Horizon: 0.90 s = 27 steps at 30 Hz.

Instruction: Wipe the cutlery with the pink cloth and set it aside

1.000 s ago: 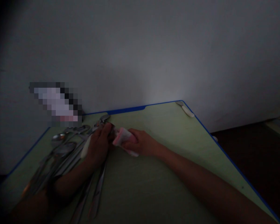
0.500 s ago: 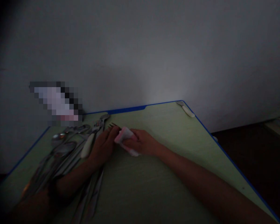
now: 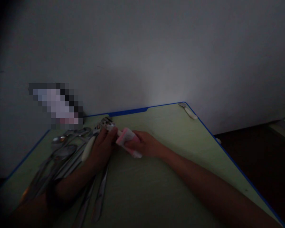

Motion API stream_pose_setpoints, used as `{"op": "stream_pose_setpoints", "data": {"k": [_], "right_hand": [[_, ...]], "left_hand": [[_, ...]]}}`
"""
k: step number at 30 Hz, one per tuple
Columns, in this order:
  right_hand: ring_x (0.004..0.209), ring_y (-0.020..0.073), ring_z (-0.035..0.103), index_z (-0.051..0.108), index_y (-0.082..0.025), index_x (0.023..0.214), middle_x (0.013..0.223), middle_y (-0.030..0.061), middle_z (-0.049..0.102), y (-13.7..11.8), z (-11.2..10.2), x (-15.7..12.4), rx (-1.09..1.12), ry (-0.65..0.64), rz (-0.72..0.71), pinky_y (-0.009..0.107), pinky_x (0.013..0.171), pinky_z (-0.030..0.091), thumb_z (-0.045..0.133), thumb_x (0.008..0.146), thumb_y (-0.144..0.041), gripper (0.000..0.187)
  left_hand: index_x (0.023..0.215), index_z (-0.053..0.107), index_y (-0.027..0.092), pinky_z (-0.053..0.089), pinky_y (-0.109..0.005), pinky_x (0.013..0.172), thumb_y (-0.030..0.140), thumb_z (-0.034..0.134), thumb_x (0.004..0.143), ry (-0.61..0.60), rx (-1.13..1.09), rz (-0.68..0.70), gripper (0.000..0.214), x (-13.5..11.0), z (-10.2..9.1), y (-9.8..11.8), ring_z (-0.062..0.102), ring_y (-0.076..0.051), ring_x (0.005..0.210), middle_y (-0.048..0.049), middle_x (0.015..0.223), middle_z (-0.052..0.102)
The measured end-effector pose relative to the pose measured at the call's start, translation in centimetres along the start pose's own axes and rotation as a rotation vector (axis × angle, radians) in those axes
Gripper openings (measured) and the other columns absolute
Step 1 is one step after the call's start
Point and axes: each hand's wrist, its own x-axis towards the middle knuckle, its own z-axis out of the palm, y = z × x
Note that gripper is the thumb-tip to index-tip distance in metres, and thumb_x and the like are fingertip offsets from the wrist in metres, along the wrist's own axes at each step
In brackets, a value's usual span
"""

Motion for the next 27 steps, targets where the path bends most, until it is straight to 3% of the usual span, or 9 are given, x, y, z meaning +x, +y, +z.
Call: {"op": "stream_pose_setpoints", "data": {"k": [5,13,16,22,27], "right_hand": [[0.055,0.0086,0.044,0.056,-0.015,0.087,0.067,-0.0012,0.052,-0.2,0.1,0.0,0.007,0.026,0.008,0.021,0.049,0.034,0.057,0.079,-0.039,0.025],[0.06,0.0095,0.049,0.055,-0.016,0.085,0.073,0.0006,0.056,-0.4,0.2,0.1,-0.014,0.012,-0.01,0.022,0.053,0.038,0.053,0.083,-0.036,0.02],[0.061,0.0103,0.051,0.055,-0.016,0.092,0.076,0.0018,0.059,-0.5,0.1,0.0,-0.007,0.001,-0.036,0.023,0.055,0.04,0.052,0.084,-0.036,0.022],[0.061,0.0107,0.051,0.057,-0.015,0.089,0.074,0.0022,0.059,-0.1,-0.1,0.2,-0.09,0.046,-0.065,0.022,0.054,0.039,0.05,0.085,-0.043,0.029],[0.061,0.0104,0.05,0.058,-0.016,0.087,0.072,0.0012,0.058,0.4,-0.2,0.5,-0.091,0.114,-0.106,0.022,0.055,0.038,0.048,0.085,-0.046,0.032]], "left_hand": [[0.068,0.044,0.021,0.032,-0.019,0.041,0.041,0.054,0.08,0.029,-0.464,-0.184,0.025,0.0,0.2,0.0,0.039,-0.009,0.045,0.0057,0.055,0.04],[0.07,0.04,0.022,0.018,-0.015,0.033,0.039,0.058,0.077,0.229,-0.879,-0.264,0.026,0.3,0.8,0.2,0.027,-0.005,0.033,0.0107,0.049,0.03],[0.071,0.044,0.021,0.019,-0.016,0.033,0.039,0.054,0.079,0.207,-0.831,-0.232,0.023,0.2,0.6,0.4,0.028,-0.005,0.034,0.0102,0.049,0.032],[0.084,0.054,0.018,0.029,-0.016,0.04,0.033,0.063,0.076,0.002,-0.494,-0.046,0.02,-0.2,0.6,0.1,0.039,-0.006,0.047,0.0058,0.062,0.047],[0.088,0.049,0.02,0.03,-0.016,0.041,0.04,0.054,0.085,0.005,-0.543,0.009,0.021,-0.3,0.9,-0.8,0.037,-0.007,0.047,0.0072,0.059,0.039]]}}
